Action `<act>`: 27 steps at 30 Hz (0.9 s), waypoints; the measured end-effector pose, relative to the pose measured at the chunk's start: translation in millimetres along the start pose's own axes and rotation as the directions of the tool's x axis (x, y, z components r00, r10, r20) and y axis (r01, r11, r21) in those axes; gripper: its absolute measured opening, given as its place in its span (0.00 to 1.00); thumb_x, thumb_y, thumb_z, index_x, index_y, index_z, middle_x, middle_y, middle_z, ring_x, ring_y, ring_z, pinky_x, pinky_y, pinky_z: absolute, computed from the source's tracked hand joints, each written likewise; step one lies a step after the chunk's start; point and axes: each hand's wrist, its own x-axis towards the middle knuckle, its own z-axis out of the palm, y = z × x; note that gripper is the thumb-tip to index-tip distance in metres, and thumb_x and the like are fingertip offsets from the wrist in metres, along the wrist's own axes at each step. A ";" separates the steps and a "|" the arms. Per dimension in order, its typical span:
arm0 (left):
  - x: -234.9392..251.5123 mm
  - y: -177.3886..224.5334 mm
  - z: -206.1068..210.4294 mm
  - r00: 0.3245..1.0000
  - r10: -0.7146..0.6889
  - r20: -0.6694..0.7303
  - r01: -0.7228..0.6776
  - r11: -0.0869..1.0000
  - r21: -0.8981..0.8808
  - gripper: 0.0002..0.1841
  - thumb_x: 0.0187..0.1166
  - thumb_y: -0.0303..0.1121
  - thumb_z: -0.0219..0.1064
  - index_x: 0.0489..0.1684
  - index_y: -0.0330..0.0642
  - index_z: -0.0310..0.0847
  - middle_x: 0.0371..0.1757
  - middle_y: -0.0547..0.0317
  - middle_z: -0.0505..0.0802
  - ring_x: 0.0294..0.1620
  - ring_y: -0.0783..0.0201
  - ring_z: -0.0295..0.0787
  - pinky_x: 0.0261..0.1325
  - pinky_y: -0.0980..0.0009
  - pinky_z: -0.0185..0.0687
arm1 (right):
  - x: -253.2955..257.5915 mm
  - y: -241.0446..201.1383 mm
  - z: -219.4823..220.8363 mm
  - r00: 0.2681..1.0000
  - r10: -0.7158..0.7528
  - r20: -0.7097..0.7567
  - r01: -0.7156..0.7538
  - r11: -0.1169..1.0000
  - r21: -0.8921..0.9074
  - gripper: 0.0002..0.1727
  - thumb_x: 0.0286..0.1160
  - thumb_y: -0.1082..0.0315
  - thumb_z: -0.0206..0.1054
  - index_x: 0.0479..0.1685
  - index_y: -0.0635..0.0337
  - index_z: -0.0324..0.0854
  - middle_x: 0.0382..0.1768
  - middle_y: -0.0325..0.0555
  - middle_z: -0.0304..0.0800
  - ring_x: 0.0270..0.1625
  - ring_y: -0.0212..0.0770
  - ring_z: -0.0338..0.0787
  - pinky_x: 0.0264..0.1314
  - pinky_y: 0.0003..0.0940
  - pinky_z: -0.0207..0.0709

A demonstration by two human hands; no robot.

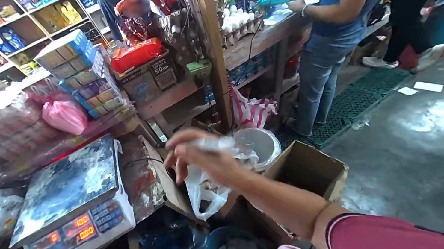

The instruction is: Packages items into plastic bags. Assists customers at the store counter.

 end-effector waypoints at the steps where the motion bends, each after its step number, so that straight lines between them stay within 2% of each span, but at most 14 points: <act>1: 9.0 4.0 -2.3 0.997 -0.036 -0.073 0.030 0.996 -0.081 0.19 0.92 0.39 0.51 0.39 0.31 0.80 0.27 0.65 0.83 0.30 0.78 0.81 0.44 0.74 0.82 | -19.1 9.6 13.6 0.995 0.015 0.099 -0.005 0.995 -0.100 0.14 0.88 0.75 0.54 0.61 0.73 0.79 0.44 0.47 0.94 0.38 0.31 0.93 0.44 0.28 0.90; 3: 24.5 12.4 -5.7 0.978 -0.060 -0.201 0.014 0.975 -0.224 0.16 0.92 0.38 0.50 0.37 0.38 0.77 0.24 0.74 0.83 0.23 0.83 0.81 0.33 0.81 0.83 | -59.6 31.4 36.1 0.945 0.117 0.306 -0.022 0.954 -0.298 0.15 0.80 0.75 0.65 0.59 0.77 0.80 0.48 0.59 0.92 0.47 0.45 0.94 0.55 0.39 0.88; 5: 33.8 20.1 -10.0 0.953 -0.031 -0.300 -0.063 0.952 -0.299 0.13 0.92 0.35 0.50 0.38 0.40 0.76 0.25 0.78 0.83 0.24 0.85 0.82 0.33 0.83 0.84 | -91.7 49.5 51.7 0.857 0.292 0.424 -0.116 0.912 -0.392 0.26 0.71 0.68 0.77 0.63 0.77 0.78 0.52 0.68 0.89 0.53 0.58 0.91 0.61 0.51 0.84; 6: 36.7 25.4 -11.2 0.936 -0.024 -0.352 -0.095 0.944 -0.316 0.12 0.92 0.33 0.49 0.38 0.41 0.76 0.25 0.79 0.83 0.25 0.86 0.82 0.34 0.83 0.83 | -102.4 55.9 56.5 0.831 0.338 0.442 -0.164 0.908 -0.386 0.28 0.70 0.67 0.79 0.64 0.77 0.77 0.53 0.70 0.88 0.55 0.60 0.91 0.62 0.52 0.83; 8: 40.2 35.4 -11.5 0.906 -0.034 -0.421 -0.135 0.922 -0.364 0.12 0.92 0.32 0.49 0.37 0.46 0.75 0.25 0.82 0.83 0.25 0.87 0.83 0.33 0.84 0.84 | -115.4 64.6 62.8 0.868 0.301 0.396 -0.172 0.929 -0.329 0.23 0.71 0.73 0.76 0.61 0.78 0.77 0.51 0.70 0.88 0.53 0.57 0.91 0.61 0.46 0.84; 10: 39.9 43.3 -10.6 0.914 -0.024 -0.404 -0.167 0.887 -0.430 0.12 0.92 0.30 0.46 0.41 0.47 0.76 0.29 0.85 0.86 0.31 0.87 0.85 0.40 0.84 0.86 | -114.5 65.1 64.3 0.913 0.251 0.323 -0.164 0.948 -0.274 0.18 0.73 0.76 0.72 0.58 0.79 0.78 0.50 0.69 0.90 0.53 0.53 0.92 0.60 0.41 0.84; 12: 35.9 41.8 -10.6 0.952 0.032 -0.304 -0.179 0.864 -0.471 0.10 0.91 0.30 0.46 0.55 0.41 0.73 0.41 0.84 0.89 0.42 0.88 0.88 0.49 0.83 0.87 | -107.4 65.4 61.5 0.933 0.232 0.276 -0.170 0.958 -0.231 0.17 0.74 0.77 0.71 0.58 0.78 0.77 0.49 0.66 0.90 0.51 0.48 0.93 0.57 0.37 0.85; 14: 29.6 38.9 -9.1 0.981 0.046 -0.191 -0.139 0.848 -0.512 0.17 0.86 0.31 0.56 0.68 0.33 0.65 0.54 0.78 0.86 0.52 0.85 0.87 0.57 0.80 0.87 | -102.3 67.5 56.0 0.940 0.245 0.238 -0.196 0.957 -0.213 0.19 0.74 0.74 0.72 0.59 0.76 0.76 0.48 0.62 0.90 0.48 0.42 0.92 0.54 0.34 0.85; 19: 29.8 48.0 -2.6 0.992 -0.109 -0.067 0.039 0.757 -0.652 0.29 0.66 0.34 0.77 0.65 0.33 0.71 0.47 0.67 0.92 0.46 0.73 0.93 0.51 0.70 0.93 | -93.9 64.9 45.1 0.950 0.271 0.154 -0.229 0.942 -0.247 0.20 0.70 0.72 0.75 0.57 0.74 0.76 0.48 0.51 0.90 0.47 0.28 0.90 0.54 0.23 0.84; 21: 30.8 48.3 -5.0 0.988 -0.155 0.002 0.112 0.704 -0.701 0.31 0.62 0.36 0.82 0.62 0.33 0.73 0.46 0.62 0.93 0.45 0.69 0.94 0.51 0.67 0.94 | -89.5 66.1 39.1 0.946 0.281 0.163 -0.231 0.935 -0.271 0.18 0.74 0.70 0.72 0.56 0.73 0.77 0.48 0.46 0.90 0.47 0.24 0.89 0.54 0.21 0.84; 23: 31.4 46.9 -7.2 0.983 -0.184 0.022 0.141 0.662 -0.736 0.25 0.67 0.29 0.77 0.61 0.30 0.73 0.45 0.56 0.93 0.44 0.63 0.94 0.51 0.62 0.95 | -81.3 71.3 26.2 0.952 0.251 0.177 -0.176 0.919 -0.352 0.14 0.84 0.66 0.62 0.58 0.68 0.80 0.48 0.43 0.93 0.48 0.26 0.91 0.56 0.26 0.86; 25: 31.0 46.7 -7.6 0.978 -0.209 0.007 0.143 0.644 -0.751 0.19 0.73 0.23 0.70 0.61 0.29 0.74 0.44 0.53 0.93 0.43 0.62 0.95 0.50 0.62 0.95 | -66.5 66.4 12.1 0.970 0.186 0.159 -0.115 0.919 -0.376 0.21 0.91 0.59 0.53 0.68 0.65 0.80 0.55 0.43 0.92 0.51 0.31 0.91 0.57 0.32 0.87; 26: 30.5 48.1 -8.1 0.975 -0.221 0.001 0.145 0.634 -0.759 0.18 0.74 0.22 0.69 0.62 0.29 0.74 0.44 0.53 0.93 0.42 0.62 0.95 0.49 0.62 0.95 | -59.2 58.2 7.9 0.977 0.137 0.161 -0.071 0.929 -0.362 0.24 0.93 0.54 0.51 0.70 0.61 0.80 0.56 0.39 0.90 0.51 0.29 0.89 0.56 0.30 0.86; 27: 30.0 49.7 -8.4 0.972 -0.233 -0.005 0.146 0.624 -0.768 0.17 0.75 0.21 0.68 0.61 0.30 0.74 0.43 0.53 0.94 0.41 0.62 0.95 0.48 0.63 0.96 | -54.4 49.9 8.2 0.982 0.097 0.159 -0.044 0.950 -0.308 0.24 0.93 0.48 0.52 0.67 0.55 0.84 0.53 0.33 0.89 0.47 0.26 0.88 0.51 0.26 0.86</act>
